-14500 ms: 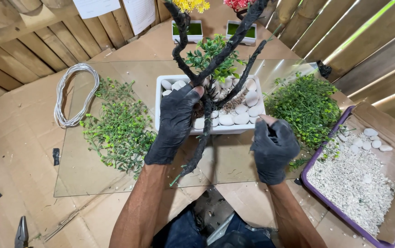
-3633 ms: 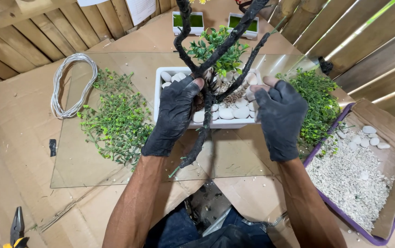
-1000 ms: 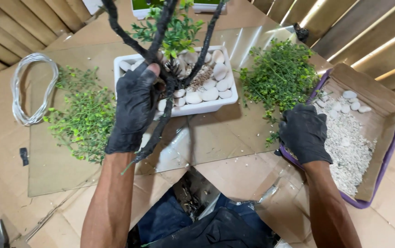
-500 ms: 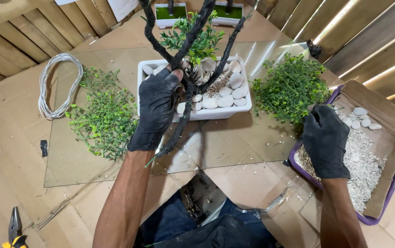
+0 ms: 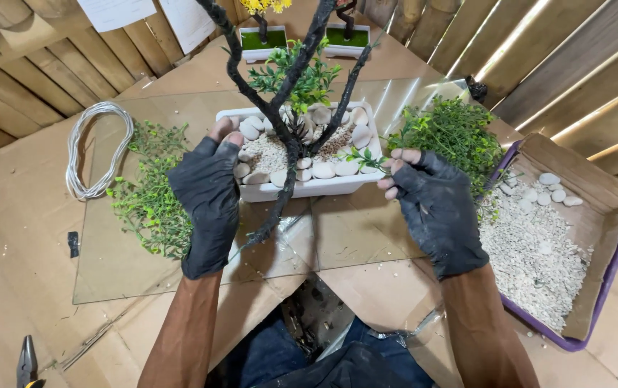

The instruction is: The person arranges small artificial green plants into the branches of a black artificial tree in a white rectangular pot. They pick up individual plant pieces from a pile on the table and insert them into the tree's branches.

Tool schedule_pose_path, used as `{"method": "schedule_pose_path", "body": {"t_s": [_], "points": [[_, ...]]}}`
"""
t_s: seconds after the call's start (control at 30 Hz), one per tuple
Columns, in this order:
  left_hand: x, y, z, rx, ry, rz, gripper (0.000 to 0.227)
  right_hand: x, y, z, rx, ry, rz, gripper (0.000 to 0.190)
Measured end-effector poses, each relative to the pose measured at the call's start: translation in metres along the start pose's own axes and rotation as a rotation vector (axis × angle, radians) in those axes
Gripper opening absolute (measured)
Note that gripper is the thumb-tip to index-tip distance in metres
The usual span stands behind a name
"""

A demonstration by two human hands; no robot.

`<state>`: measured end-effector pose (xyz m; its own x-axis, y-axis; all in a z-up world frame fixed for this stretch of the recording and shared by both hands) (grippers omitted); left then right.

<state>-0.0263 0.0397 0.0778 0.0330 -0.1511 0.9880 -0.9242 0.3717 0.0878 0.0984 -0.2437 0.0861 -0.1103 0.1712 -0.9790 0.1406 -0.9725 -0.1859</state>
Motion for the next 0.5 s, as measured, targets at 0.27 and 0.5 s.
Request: {"method": "schedule_pose_path", "body": {"t_s": [0.27, 0.5], "points": [[0.025, 0.009, 0.012, -0.238, -0.015, -0.170, 0.042, 0.007, -0.063, 0.003, -0.055, 0.043, -0.172, 0.023], [-0.002, -0.002, 0.007, -0.347, -0.474, 0.071, 0.024, -0.007, -0.114, 0.013, -0.094, 0.144, 0.018, 0.027]]}}
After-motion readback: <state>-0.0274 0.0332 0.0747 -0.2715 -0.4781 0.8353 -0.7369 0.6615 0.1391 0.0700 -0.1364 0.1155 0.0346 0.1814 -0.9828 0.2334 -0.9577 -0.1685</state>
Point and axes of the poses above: each hand's wrist, its own z-axis away from the middle knuckle, its own y-axis out of the back of the hand, x = y × z, the point moved 7 cm from there along -z, towards the middle knuckle, and after that the axes turned 8 degrees about x, right-handed, at the moved point
